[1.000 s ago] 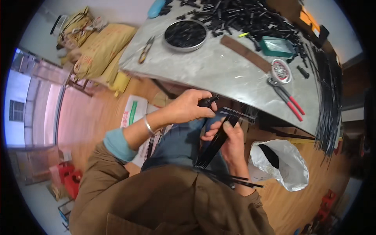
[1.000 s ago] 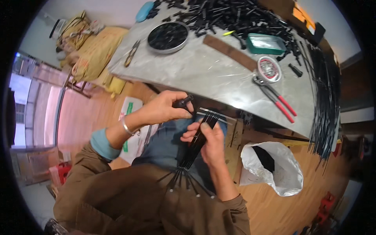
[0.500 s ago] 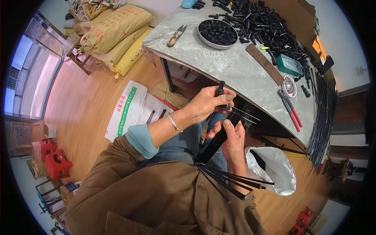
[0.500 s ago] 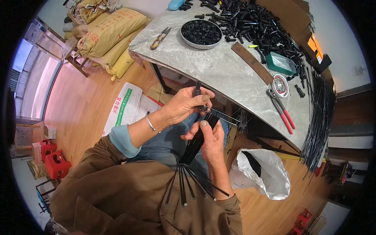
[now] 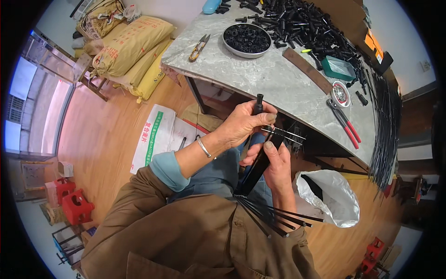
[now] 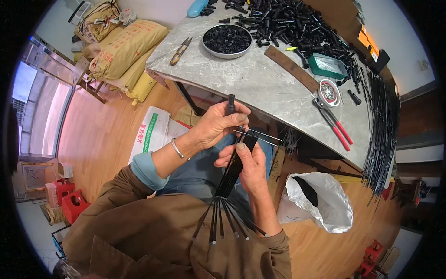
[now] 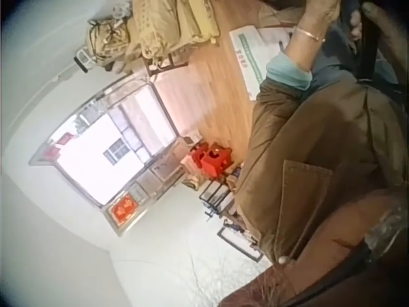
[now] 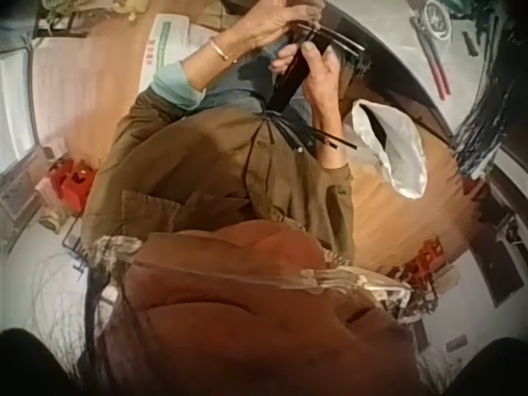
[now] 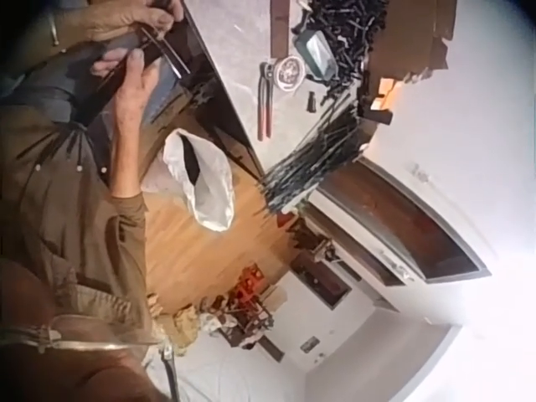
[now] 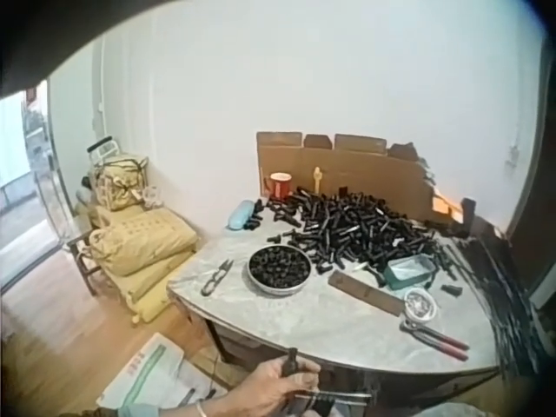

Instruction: Assembling small plastic components onto black rods using hands and pliers.

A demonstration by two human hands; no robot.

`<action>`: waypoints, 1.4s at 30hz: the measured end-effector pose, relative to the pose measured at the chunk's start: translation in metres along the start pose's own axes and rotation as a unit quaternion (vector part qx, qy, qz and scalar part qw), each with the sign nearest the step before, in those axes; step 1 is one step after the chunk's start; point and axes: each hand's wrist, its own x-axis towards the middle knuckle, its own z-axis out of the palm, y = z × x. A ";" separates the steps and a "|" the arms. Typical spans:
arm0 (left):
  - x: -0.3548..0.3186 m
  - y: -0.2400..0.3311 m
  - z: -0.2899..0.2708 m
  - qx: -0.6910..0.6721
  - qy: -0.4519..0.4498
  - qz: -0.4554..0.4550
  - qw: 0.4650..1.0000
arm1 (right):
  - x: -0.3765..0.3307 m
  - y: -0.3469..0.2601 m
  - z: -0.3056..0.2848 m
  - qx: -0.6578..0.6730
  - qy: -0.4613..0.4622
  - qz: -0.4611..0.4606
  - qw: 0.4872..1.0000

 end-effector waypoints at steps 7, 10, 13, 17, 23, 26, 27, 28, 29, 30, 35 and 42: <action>0.002 -0.001 0.004 0.020 0.010 0.021 1.000 | 0.000 0.003 -0.005 0.021 -0.009 0.004 1.000; 0.003 0.000 0.004 0.039 0.011 0.028 0.999 | 0.001 0.003 -0.007 0.022 -0.007 0.004 1.000; 0.006 -0.001 0.004 0.083 0.025 0.047 0.995 | 0.003 0.004 -0.008 0.026 -0.011 0.005 1.000; 0.007 0.001 0.005 0.114 0.030 0.061 0.991 | 0.002 0.003 -0.005 0.017 0.004 -0.011 1.000; 0.006 0.006 0.006 0.118 0.036 0.049 0.991 | 0.003 0.003 -0.006 0.015 0.009 -0.011 1.000; 0.008 0.006 0.003 0.116 0.044 0.066 0.990 | 0.002 0.002 -0.005 0.014 0.011 -0.008 1.000; 0.009 0.005 0.002 0.115 0.044 0.068 0.990 | 0.002 0.002 -0.005 0.017 0.013 -0.007 1.000; 0.010 0.004 0.002 0.117 0.040 0.075 0.989 | 0.003 0.002 -0.005 0.016 0.012 -0.008 1.000; 0.010 0.003 0.002 0.119 0.036 0.080 0.989 | 0.003 0.003 -0.006 0.014 0.010 -0.006 1.000; 0.009 0.003 0.003 0.119 0.035 0.080 0.989 | 0.003 0.003 -0.006 0.012 0.007 -0.004 1.000; 0.007 0.003 0.006 0.142 0.023 0.068 0.987 | 0.004 0.002 -0.004 0.011 0.007 -0.009 1.000; 0.003 0.009 0.010 0.129 0.020 0.049 0.990 | 0.004 0.003 -0.003 0.007 0.018 -0.008 1.000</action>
